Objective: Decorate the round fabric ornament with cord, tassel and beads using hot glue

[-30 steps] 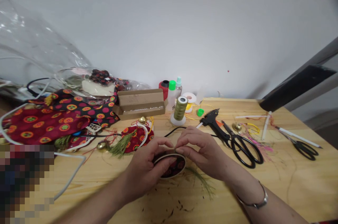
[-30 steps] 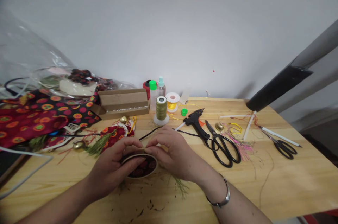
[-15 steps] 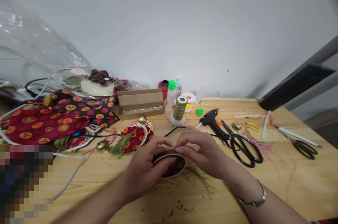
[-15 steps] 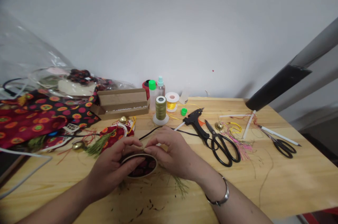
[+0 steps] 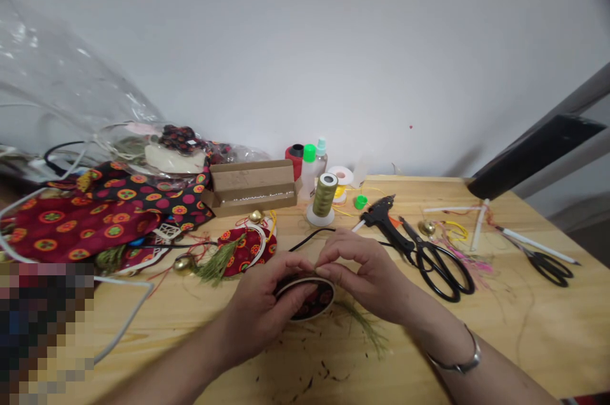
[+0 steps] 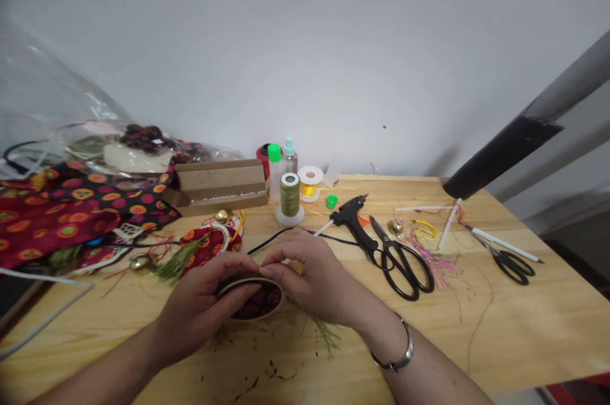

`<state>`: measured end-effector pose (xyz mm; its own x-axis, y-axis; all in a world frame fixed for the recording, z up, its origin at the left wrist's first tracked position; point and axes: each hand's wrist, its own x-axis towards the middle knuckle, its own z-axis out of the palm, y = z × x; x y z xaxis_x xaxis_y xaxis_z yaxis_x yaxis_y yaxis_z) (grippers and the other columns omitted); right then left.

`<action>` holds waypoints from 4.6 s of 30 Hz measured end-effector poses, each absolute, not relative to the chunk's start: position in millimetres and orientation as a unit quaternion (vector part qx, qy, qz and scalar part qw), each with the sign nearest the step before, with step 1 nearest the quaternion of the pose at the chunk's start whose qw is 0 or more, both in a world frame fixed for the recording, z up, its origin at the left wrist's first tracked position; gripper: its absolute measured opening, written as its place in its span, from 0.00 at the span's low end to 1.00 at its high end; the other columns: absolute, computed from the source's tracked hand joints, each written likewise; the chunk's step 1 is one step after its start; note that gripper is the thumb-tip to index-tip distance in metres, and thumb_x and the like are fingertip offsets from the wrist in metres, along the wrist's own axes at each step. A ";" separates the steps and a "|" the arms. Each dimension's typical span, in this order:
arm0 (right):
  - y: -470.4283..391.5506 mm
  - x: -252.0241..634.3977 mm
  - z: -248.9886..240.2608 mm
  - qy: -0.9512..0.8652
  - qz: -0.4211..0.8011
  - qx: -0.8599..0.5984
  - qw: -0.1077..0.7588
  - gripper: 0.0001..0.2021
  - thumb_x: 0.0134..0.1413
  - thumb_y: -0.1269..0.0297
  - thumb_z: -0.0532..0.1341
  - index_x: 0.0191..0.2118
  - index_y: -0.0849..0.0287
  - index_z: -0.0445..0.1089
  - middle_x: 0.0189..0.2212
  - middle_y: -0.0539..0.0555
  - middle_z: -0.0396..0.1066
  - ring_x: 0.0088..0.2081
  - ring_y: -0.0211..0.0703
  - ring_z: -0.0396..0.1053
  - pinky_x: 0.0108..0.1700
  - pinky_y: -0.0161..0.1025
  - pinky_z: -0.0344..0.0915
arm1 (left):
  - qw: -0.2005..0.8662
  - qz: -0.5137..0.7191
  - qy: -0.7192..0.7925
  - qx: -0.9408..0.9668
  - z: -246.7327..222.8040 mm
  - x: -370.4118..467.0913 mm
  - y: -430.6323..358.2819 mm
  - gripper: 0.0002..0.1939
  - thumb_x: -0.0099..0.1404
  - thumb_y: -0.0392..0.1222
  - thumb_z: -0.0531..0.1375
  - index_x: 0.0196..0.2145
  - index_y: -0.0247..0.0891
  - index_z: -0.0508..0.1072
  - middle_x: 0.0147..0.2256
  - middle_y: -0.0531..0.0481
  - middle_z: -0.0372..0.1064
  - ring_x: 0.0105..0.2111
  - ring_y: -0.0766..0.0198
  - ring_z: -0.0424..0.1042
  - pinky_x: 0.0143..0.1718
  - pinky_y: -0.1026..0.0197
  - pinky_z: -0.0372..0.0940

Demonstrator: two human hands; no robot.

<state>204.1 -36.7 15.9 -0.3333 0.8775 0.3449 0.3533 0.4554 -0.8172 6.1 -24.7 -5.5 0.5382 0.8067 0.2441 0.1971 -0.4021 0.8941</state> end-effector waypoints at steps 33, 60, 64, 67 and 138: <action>-37.0 207.4 20.4 -0.765 0.326 -0.394 0.391 0.04 0.54 0.72 0.62 0.30 0.60 0.72 0.28 0.51 0.72 0.32 0.38 0.67 0.37 0.36 0.64 | 0.437 0.324 0.304 0.782 -4.1 5.7 -26.6 0.09 0.65 0.33 0.57 0.40 0.43 0.73 0.32 0.54 0.77 0.31 0.67 0.76 0.32 0.69 0.69; -36.9 206.0 18.8 -0.752 0.338 -0.399 0.402 0.04 0.54 0.71 0.62 0.30 0.60 0.74 0.27 0.51 0.72 0.32 0.38 0.68 0.36 0.36 0.64 | 0.381 0.323 0.302 0.812 -3.1 4.1 -24.8 0.09 0.65 0.32 0.57 0.39 0.44 0.73 0.31 0.58 0.77 0.29 0.71 0.75 0.32 0.73 0.66; -36.7 206.0 18.8 -0.748 0.344 -0.394 0.409 0.04 0.55 0.72 0.62 0.30 0.60 0.74 0.27 0.51 0.71 0.31 0.38 0.67 0.36 0.36 0.64 | 0.384 0.325 0.300 0.810 -1.6 4.8 -25.2 0.09 0.64 0.33 0.57 0.39 0.44 0.73 0.30 0.58 0.77 0.28 0.71 0.74 0.31 0.73 0.66; -36.4 205.8 19.3 -0.749 0.345 -0.394 0.407 0.05 0.55 0.72 0.61 0.30 0.60 0.74 0.27 0.51 0.71 0.32 0.38 0.67 0.36 0.35 0.64 | 0.384 0.318 0.300 0.813 -0.4 5.2 -25.1 0.08 0.65 0.33 0.56 0.38 0.43 0.73 0.29 0.57 0.76 0.27 0.71 0.74 0.30 0.72 0.66; -37.2 206.8 17.5 -0.745 0.378 -0.385 0.392 0.06 0.57 0.68 0.59 0.30 0.60 0.72 0.28 0.52 0.71 0.33 0.39 0.66 0.39 0.38 0.64 | 0.296 0.303 0.255 0.869 -6.3 2.2 -25.2 0.13 0.66 0.30 0.54 0.45 0.44 0.69 0.30 0.57 0.76 0.28 0.71 0.74 0.30 0.72 0.65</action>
